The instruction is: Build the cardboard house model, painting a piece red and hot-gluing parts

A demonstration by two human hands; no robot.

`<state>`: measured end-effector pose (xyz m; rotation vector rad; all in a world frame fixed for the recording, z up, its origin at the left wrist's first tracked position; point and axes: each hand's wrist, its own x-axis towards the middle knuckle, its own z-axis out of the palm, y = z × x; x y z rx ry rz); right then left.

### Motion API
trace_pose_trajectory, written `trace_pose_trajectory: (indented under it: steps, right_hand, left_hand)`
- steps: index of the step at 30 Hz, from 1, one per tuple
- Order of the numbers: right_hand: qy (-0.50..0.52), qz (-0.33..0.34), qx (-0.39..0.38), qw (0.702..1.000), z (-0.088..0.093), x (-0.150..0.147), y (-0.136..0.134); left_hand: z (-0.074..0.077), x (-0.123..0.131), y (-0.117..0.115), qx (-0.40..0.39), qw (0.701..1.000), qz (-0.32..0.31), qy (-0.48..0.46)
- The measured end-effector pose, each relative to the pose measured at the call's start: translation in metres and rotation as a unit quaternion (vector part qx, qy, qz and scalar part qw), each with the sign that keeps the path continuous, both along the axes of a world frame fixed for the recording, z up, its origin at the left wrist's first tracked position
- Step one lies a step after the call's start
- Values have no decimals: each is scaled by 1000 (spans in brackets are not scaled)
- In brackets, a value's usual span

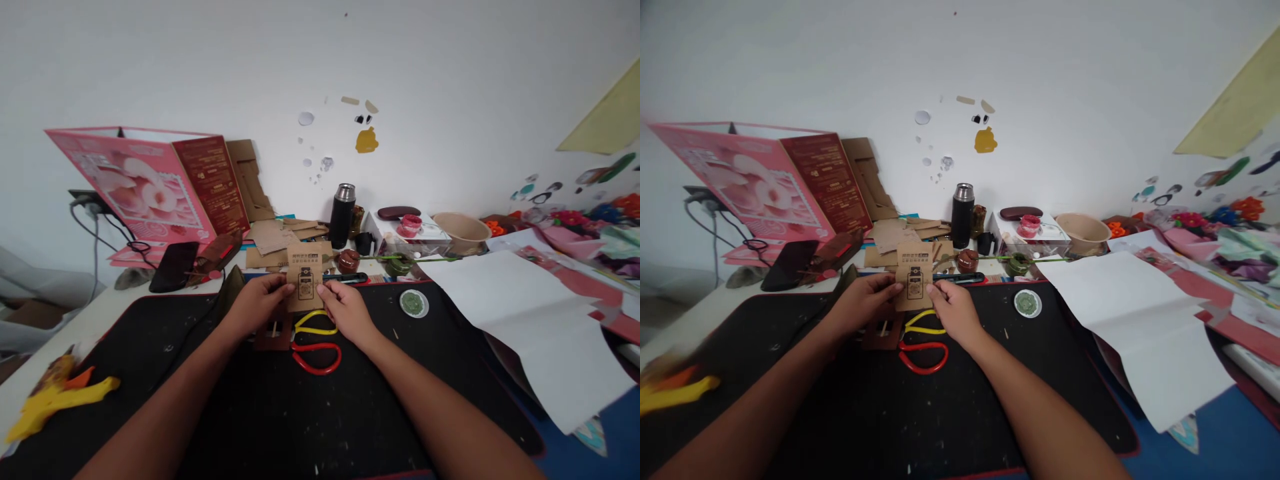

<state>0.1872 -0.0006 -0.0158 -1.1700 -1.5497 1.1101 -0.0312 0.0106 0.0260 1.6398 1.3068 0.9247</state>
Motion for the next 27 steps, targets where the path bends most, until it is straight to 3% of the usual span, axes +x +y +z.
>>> trace_pose_trajectory:
  steps: [12,23,27]
  right_hand:
    - [-2,1,1,1000,5,0,-2]
    - [-11,5,6,1000,3,-1,-3]
    - [-3,3,4,1000,5,0,-3]
  left_hand:
    - [1,0,-2,4,1000,-1,18]
    - [4,-2,-2,-32,999,-8,-20]
    - [3,0,-2,-7,1000,2,-8]
